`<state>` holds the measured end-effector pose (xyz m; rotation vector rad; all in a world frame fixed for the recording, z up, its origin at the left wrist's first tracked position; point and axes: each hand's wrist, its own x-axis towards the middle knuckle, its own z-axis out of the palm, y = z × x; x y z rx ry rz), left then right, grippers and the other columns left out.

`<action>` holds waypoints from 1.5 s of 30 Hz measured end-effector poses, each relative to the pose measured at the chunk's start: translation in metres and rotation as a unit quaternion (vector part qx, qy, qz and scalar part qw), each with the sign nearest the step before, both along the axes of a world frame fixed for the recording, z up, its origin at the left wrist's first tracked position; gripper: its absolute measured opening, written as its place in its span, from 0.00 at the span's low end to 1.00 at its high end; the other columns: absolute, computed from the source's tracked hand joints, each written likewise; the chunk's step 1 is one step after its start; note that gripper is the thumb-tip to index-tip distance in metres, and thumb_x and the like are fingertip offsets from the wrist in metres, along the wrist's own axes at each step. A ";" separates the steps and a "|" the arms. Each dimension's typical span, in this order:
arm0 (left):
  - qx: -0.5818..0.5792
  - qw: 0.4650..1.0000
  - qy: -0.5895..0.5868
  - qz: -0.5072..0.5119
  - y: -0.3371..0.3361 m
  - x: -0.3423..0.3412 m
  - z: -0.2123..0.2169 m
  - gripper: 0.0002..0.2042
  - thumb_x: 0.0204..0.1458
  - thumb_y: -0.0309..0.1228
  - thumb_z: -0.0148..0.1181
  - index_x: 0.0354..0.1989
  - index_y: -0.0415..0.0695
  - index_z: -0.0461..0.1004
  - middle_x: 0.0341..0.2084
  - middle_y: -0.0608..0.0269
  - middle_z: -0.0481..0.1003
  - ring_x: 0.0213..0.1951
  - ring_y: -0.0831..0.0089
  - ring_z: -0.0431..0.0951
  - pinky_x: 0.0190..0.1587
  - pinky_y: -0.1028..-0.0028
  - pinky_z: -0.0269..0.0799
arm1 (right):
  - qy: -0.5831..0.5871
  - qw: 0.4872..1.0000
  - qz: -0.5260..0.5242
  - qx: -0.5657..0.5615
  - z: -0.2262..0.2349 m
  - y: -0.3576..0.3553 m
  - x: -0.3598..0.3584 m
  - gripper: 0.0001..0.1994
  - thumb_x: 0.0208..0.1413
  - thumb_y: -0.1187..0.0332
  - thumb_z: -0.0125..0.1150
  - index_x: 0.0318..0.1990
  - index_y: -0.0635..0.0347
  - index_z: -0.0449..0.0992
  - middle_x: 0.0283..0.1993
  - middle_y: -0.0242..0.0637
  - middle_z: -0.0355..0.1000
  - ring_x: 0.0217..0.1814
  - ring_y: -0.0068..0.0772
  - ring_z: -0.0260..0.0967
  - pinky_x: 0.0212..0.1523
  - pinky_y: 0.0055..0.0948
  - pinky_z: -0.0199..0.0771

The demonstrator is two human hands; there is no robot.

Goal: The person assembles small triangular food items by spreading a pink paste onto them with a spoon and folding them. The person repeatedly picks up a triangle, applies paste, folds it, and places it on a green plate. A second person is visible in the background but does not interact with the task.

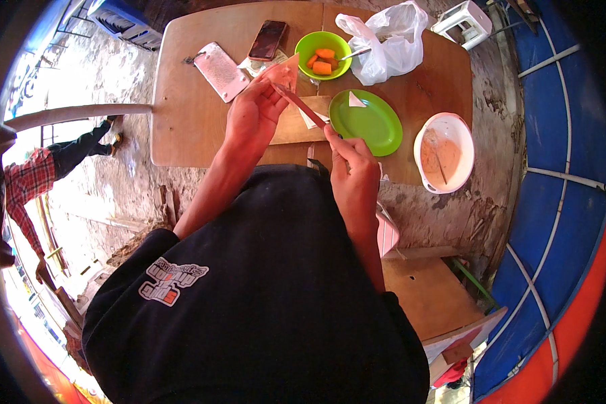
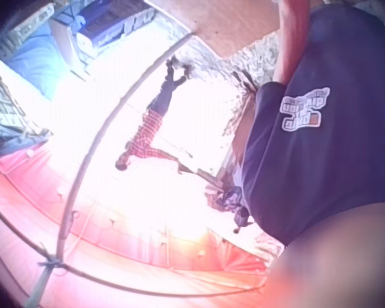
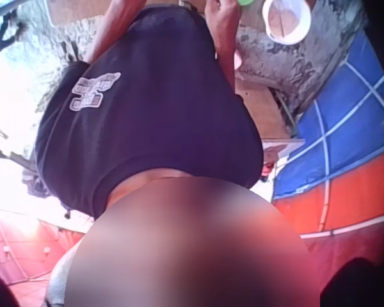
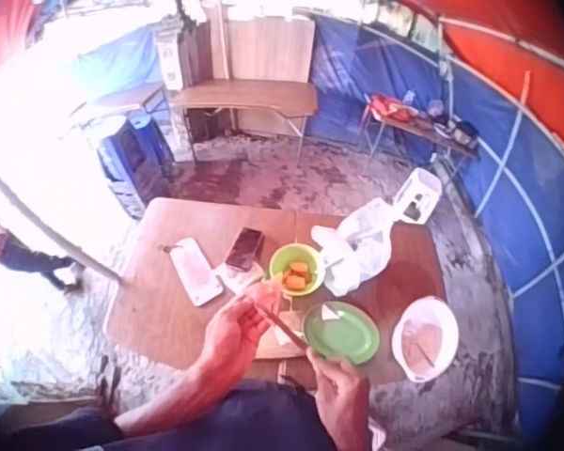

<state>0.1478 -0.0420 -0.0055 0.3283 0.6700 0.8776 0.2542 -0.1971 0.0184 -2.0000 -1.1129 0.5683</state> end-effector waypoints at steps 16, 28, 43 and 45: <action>0.070 0.998 0.006 -0.002 0.009 -0.002 -0.001 0.19 0.58 0.24 0.38 0.56 0.26 0.60 0.50 0.45 0.71 0.49 0.62 0.75 0.54 0.67 0.71 | -0.128 0.986 0.002 0.107 -0.002 -0.011 0.016 0.17 0.51 0.79 0.60 0.48 0.50 0.80 0.33 0.38 0.69 0.35 0.40 0.69 0.37 0.34 0.69; 0.141 0.986 0.034 -0.077 0.005 -0.007 0.022 0.19 0.58 0.25 0.39 0.55 0.25 0.63 0.49 0.44 0.72 0.47 0.65 0.76 0.53 0.72 0.70 | -0.189 0.975 0.037 0.112 0.015 -0.001 0.039 0.20 0.48 0.80 0.61 0.49 0.48 0.80 0.35 0.38 0.70 0.38 0.41 0.69 0.39 0.37 0.70; 0.099 0.991 0.059 -0.067 0.000 0.000 0.012 0.18 0.59 0.26 0.39 0.53 0.29 0.67 0.45 0.50 0.75 0.44 0.69 0.78 0.50 0.72 0.73 | 0.085 0.993 0.024 0.078 0.007 -0.012 0.034 0.15 0.60 0.76 0.52 0.54 0.58 0.75 0.36 0.37 0.75 0.26 0.22 0.65 0.30 0.22 0.67; 0.101 0.990 0.060 -0.079 -0.004 0.006 0.013 0.17 0.59 0.26 0.39 0.53 0.30 0.67 0.45 0.50 0.75 0.44 0.69 0.78 0.50 0.72 0.73 | 0.184 0.982 -0.013 0.041 0.004 -0.017 0.032 0.14 0.62 0.73 0.50 0.54 0.58 0.74 0.35 0.35 0.75 0.23 0.17 0.61 0.27 0.19 0.64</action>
